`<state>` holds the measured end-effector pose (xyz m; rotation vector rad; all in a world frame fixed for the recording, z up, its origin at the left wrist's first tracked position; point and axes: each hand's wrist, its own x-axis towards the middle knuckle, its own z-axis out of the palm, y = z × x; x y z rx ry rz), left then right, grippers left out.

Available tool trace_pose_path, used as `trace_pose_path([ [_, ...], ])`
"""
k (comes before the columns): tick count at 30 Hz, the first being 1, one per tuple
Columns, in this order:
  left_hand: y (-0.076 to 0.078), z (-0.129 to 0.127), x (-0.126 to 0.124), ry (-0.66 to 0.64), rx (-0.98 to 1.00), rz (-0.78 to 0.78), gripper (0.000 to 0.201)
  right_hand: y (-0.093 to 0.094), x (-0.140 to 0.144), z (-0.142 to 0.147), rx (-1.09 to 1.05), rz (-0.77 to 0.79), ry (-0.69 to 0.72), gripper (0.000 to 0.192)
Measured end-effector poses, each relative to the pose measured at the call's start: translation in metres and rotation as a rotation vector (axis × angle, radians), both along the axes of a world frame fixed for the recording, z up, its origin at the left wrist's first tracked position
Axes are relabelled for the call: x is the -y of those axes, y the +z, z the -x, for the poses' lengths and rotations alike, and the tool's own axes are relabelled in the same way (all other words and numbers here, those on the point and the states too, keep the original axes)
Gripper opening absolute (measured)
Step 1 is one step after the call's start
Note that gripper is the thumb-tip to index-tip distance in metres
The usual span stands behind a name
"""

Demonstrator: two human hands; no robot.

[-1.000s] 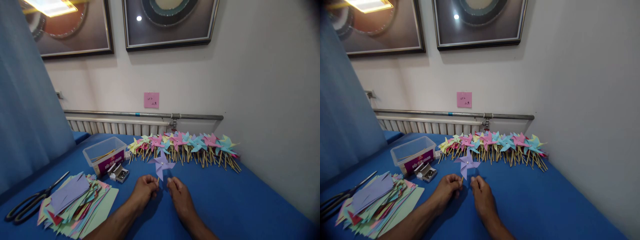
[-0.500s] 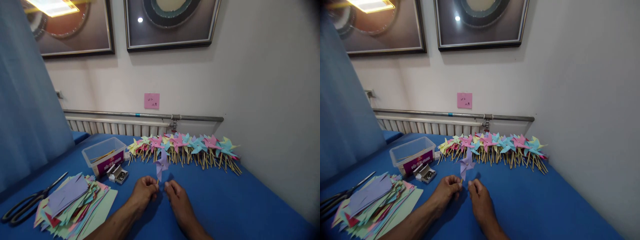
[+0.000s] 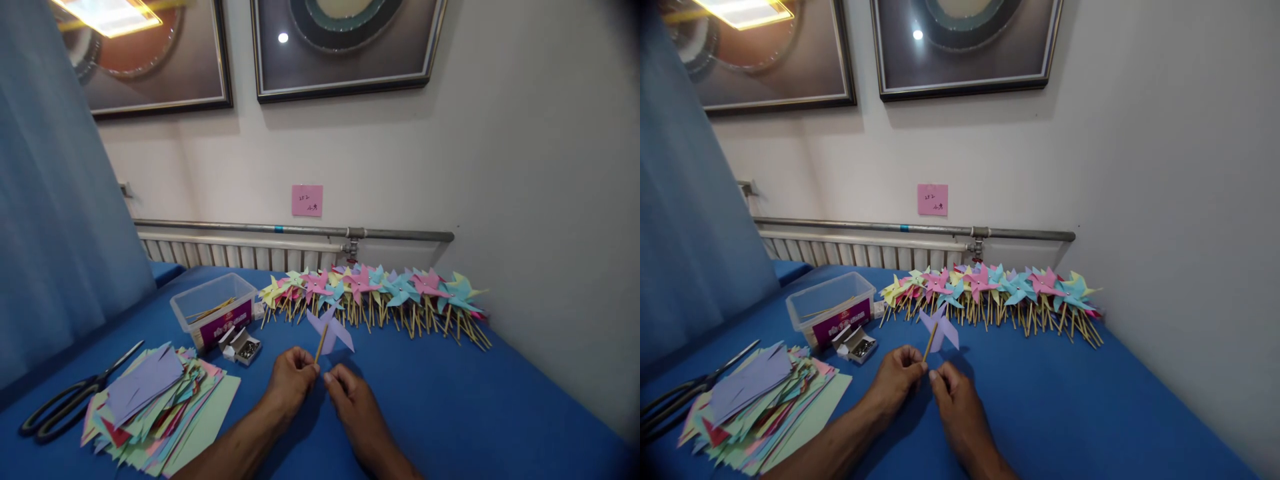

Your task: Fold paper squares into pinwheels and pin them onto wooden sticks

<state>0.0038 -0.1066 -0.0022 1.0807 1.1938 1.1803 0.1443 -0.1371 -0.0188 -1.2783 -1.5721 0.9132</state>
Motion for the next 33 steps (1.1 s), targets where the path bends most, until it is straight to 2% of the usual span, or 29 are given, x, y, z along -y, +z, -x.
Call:
trace_pose_path([
  [19, -0.011, 0.001, -0.005, 0.025, -0.016, -0.002, 0.033, 0.002, 0.0, 0.001, 0.02, 0.019, 0.017, 0.032],
  [29, -0.01, 0.001, -0.003, -0.001, -0.021, 0.038, 0.025, 0.002, 0.0, 0.001, 0.01, 0.026, 0.018, 0.032],
  [33, -0.008, 0.0, -0.002, -0.028, 0.063, 0.075, 0.029, 0.002, 0.001, 0.001, -0.015, 0.039, 0.021, 0.031],
])
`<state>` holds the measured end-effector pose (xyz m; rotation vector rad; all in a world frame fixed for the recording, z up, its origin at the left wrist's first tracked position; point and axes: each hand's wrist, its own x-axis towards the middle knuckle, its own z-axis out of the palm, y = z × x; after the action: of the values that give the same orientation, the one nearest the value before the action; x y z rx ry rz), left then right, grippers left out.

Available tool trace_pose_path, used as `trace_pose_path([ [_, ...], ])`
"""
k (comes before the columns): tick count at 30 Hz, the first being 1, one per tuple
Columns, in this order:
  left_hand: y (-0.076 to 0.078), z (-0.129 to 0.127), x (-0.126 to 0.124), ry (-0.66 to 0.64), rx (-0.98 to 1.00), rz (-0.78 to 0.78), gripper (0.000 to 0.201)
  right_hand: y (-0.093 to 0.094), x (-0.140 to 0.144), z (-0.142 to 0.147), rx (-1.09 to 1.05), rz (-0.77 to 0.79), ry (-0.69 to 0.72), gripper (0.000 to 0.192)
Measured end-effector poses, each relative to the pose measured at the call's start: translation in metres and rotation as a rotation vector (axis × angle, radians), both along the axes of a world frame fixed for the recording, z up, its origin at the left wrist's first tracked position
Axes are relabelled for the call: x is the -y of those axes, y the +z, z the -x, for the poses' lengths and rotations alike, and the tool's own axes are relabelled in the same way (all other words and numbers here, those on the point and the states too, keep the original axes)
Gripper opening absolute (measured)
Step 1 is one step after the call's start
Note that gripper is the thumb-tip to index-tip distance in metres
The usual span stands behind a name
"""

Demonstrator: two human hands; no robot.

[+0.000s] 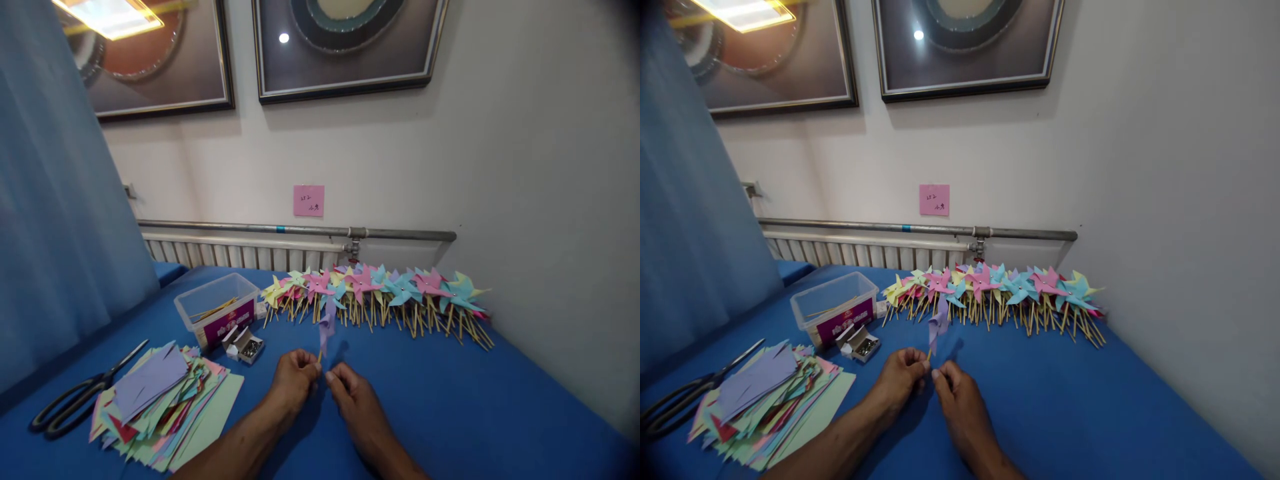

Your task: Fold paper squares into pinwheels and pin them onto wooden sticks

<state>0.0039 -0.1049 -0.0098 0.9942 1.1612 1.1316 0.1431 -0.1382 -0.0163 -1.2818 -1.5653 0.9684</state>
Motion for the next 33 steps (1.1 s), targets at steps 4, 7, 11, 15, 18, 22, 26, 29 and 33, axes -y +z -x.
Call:
trace_pose_path([
  [4, 0.002, -0.001, 0.003, -0.031, 0.094, 0.025, 0.033, 0.0, 0.0, 0.001, -0.013, -0.003, 0.014, 0.029],
  [7, 0.005, -0.001, 0.007, -0.035, 0.124, 0.031, 0.029, -0.002, -0.001, 0.002, -0.033, -0.008, 0.02, 0.025],
  [11, 0.008, -0.003, 0.012, -0.036, 0.162, 0.025, 0.022, -0.008, -0.004, 0.003, -0.07, -0.011, -0.004, 0.019],
  [15, 0.01, -0.005, 0.014, -0.026, 0.164, 0.01, 0.018, -0.006, -0.004, 0.003, -0.064, -0.017, -0.066, 0.013],
  [18, 0.01, -0.005, 0.013, -0.04, 0.138, 0.019, 0.016, 0.0, 0.0, 0.005, -0.037, -0.023, -0.076, 0.011],
  [22, 0.005, -0.006, 0.01, -0.03, 0.055, 0.005, 0.022, 0.004, 0.002, 0.006, -0.054, -0.012, -0.056, 0.007],
  [26, -0.001, -0.01, 0.008, -0.03, -0.011, -0.03, 0.034, -0.003, -0.004, 0.003, -0.139, 0.032, -0.049, 0.011],
  [29, -0.004, -0.01, 0.008, -0.041, -0.042, -0.031, 0.039, -0.008, -0.008, 0.001, -0.161, 0.055, -0.04, 0.013],
  [33, -0.01, -0.005, 0.004, -0.01, -0.112, -0.057, 0.041, -0.005, -0.003, 0.002, -0.04, -0.018, -0.098, 0.017],
])
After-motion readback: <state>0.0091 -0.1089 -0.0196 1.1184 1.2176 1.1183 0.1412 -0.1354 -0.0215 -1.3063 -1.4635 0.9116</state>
